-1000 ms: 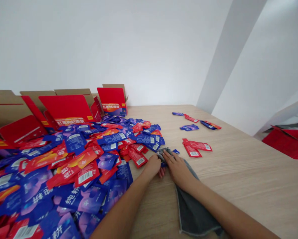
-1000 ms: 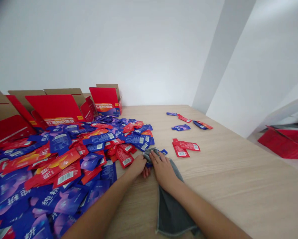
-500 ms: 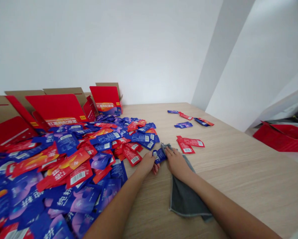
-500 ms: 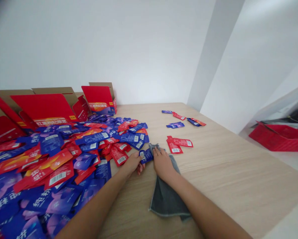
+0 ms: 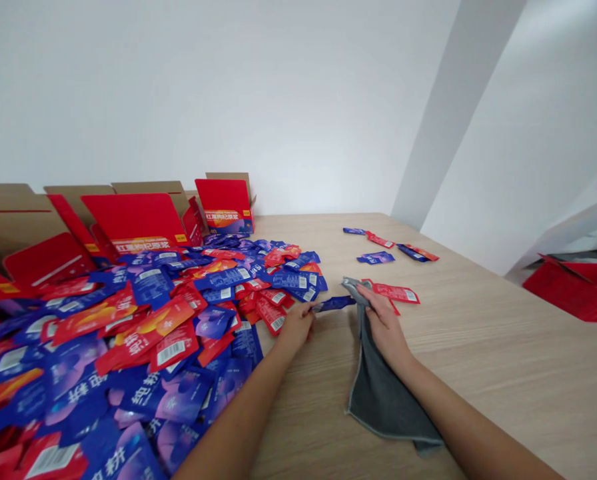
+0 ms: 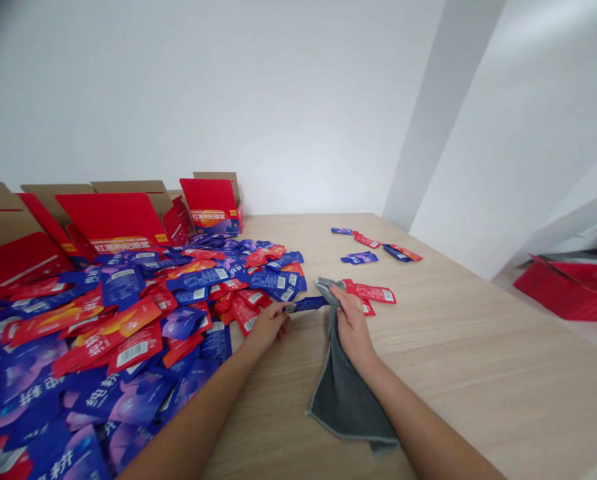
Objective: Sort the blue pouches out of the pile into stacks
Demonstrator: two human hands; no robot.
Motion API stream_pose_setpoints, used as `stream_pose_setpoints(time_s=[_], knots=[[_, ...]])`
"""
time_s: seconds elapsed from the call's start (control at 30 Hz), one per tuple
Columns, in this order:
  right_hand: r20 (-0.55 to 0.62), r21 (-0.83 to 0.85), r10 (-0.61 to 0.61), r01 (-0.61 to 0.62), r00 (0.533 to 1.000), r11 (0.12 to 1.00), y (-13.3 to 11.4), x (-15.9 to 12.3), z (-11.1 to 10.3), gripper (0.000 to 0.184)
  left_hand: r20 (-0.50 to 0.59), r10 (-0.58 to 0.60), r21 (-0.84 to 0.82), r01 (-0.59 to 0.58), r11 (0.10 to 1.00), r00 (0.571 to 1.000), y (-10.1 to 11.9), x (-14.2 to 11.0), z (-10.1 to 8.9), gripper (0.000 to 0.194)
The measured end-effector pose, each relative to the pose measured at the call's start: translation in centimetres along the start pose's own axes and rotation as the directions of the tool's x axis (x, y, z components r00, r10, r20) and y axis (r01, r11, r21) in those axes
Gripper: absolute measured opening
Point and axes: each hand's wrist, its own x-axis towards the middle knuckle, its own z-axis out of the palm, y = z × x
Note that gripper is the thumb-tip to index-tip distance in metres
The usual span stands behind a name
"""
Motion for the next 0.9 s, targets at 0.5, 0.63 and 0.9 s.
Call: stream_pose_setpoints(time_s=[0.5,0.63,0.9], knots=[[0.193,0.007,-0.271,0.275,0.943,0.961,-2.6,-1.9,1.8,0.05,-0.127,0.045,-0.004,-0.046,0.999,0.991,0.0,0.0,0.8,0.016],[0.43,-0.187,-0.226,0.331,0.874,0.925,-2.3,-1.9,2.7,0.058,-0.039,0.028,-0.078,-0.031,0.997,0.999,-0.1,-0.2,1.2,0.019],[0.5,-0.39,-0.097,0.324,0.86,0.862,-2.7,-1.3,2.4,0.058,-0.04,-0.066,-0.167,0.059,0.984,0.997,-0.3,0.0,0.7,0.031]])
